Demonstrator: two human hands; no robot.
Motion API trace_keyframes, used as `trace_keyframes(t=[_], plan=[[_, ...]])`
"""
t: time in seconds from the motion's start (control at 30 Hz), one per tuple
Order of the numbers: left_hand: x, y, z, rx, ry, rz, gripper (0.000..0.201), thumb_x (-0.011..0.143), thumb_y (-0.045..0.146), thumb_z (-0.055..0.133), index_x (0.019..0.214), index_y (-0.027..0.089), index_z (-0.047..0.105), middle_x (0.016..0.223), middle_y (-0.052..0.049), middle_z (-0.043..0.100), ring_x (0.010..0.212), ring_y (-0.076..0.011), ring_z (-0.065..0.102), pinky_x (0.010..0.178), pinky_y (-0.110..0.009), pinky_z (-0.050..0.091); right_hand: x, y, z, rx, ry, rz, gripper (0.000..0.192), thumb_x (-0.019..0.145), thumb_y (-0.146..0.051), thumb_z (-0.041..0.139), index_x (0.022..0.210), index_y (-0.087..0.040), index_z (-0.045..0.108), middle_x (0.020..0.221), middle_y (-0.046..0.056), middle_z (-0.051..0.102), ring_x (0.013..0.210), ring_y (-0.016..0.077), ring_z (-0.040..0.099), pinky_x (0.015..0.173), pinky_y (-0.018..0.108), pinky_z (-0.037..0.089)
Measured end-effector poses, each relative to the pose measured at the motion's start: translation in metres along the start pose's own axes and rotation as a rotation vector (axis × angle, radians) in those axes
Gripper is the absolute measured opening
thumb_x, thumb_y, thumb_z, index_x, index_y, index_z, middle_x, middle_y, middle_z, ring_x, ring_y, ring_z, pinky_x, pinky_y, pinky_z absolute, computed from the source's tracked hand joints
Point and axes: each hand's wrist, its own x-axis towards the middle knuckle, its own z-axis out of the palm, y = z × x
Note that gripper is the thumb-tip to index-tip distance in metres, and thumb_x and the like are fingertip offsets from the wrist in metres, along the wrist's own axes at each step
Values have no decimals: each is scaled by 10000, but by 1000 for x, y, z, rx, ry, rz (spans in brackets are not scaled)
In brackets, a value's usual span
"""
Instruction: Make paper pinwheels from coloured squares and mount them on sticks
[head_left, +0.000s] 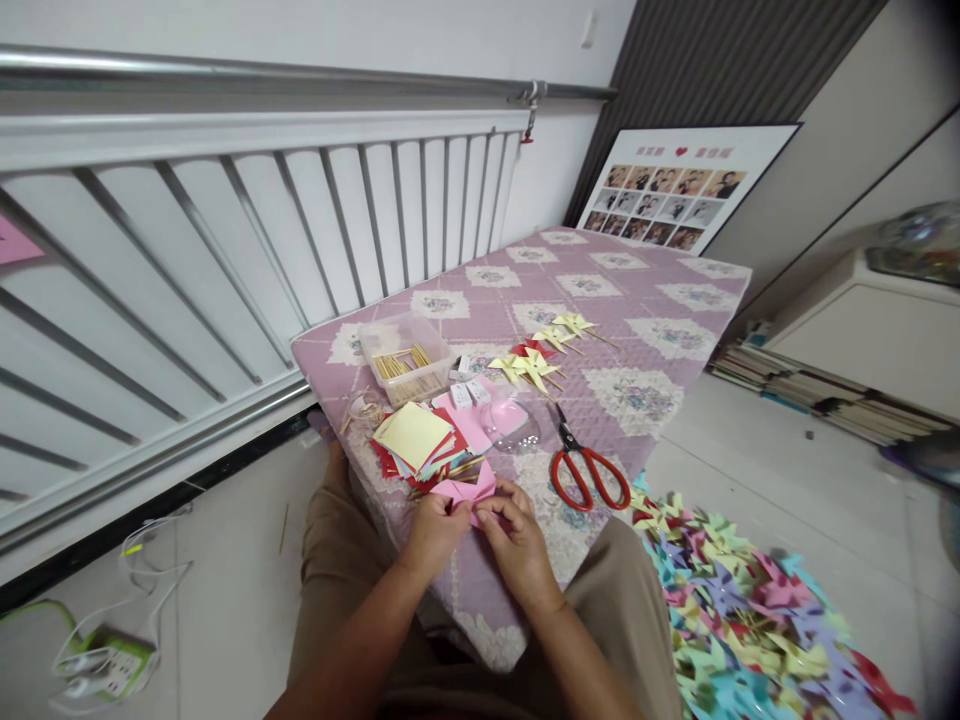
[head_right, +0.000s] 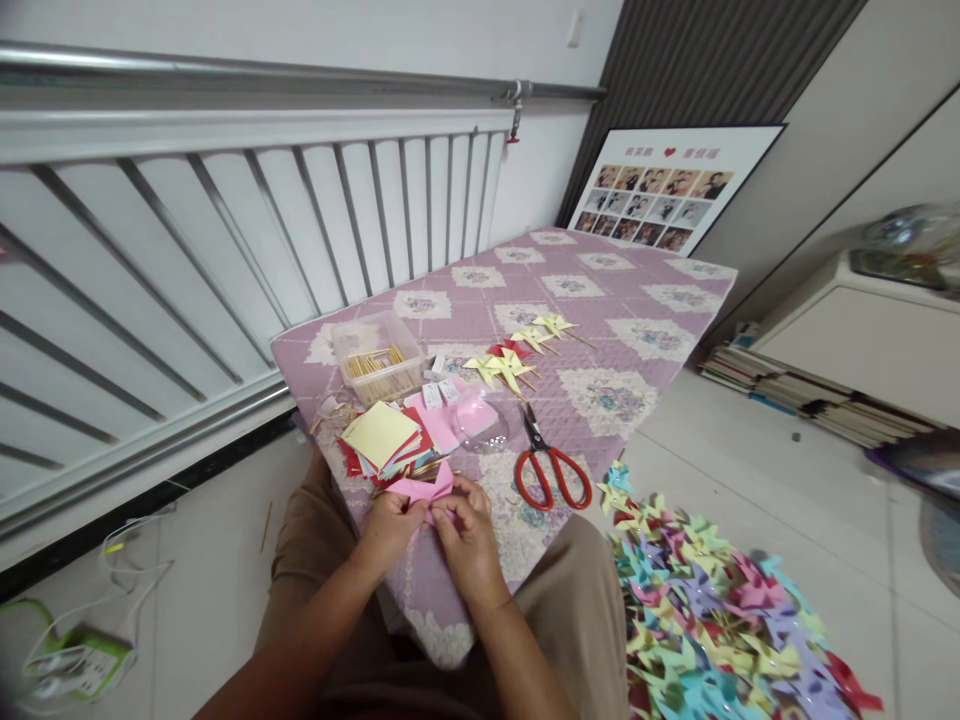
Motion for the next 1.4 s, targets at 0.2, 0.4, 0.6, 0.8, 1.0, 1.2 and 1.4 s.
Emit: trace_keyframes(t=[0.2, 0.4, 0.6, 0.8, 1.0, 1.2, 1.4], plan=[[1, 0, 0, 7, 3, 29, 188, 728, 277, 537, 564, 185, 532, 523, 41, 475, 514, -107, 389, 490, -216, 312, 3, 1, 1, 7, -33, 13, 128, 831, -281, 613, 759, -234, 708, 1126, 104, 616, 1157, 283, 501, 1019, 452, 363], [0, 2, 0, 25, -3, 18, 172, 727, 273, 544, 590, 173, 571, 548, 32, 517, 534, -112, 418, 513, -216, 334, 3, 3, 1, 1, -35, 17, 118, 824, -270, 611, 758, -238, 704, 1118, 96, 619, 1134, 279, 516, 1006, 443, 384], [1, -1, 0, 49, -8, -4, 219, 728, 294, 543, 542, 178, 543, 501, 38, 479, 497, -108, 387, 487, -225, 296, 4, 1, 1, 24, -38, 20, 128, 826, -285, 608, 744, -239, 695, 1088, 92, 629, 1092, 266, 540, 981, 414, 403], [2, -2, 0, 45, -20, 2, 190, 724, 301, 531, 601, 166, 585, 537, 36, 506, 513, -112, 417, 510, -230, 322, 5, 0, 0, 52, -53, 39, 135, 820, -294, 611, 722, -231, 678, 1025, 86, 656, 1081, 269, 553, 964, 401, 414], [0, 0, 0, 62, 10, -19, 221, 720, 310, 541, 541, 181, 527, 474, 51, 435, 475, -103, 364, 469, -233, 271, 5, -1, 1, 162, -57, 156, 99, 805, -320, 612, 813, -232, 566, 831, 31, 632, 808, 219, 607, 762, 338, 514], [0, -1, 0, 52, -11, -8, 215, 735, 309, 530, 560, 186, 515, 474, 53, 422, 473, -102, 353, 465, -232, 269, 6, 0, 4, 318, -59, 243, 274, 768, -279, 640, 992, -233, 488, 858, 28, 669, 834, 216, 649, 781, 336, 522], [0, -6, 0, 50, -20, 4, 230, 737, 324, 532, 560, 179, 505, 489, 52, 405, 477, -101, 357, 473, -238, 271, 8, 0, -1, 370, -105, 268, 540, 772, -249, 658, 1276, -200, 470, 852, 7, 695, 823, 205, 653, 812, 335, 503]])
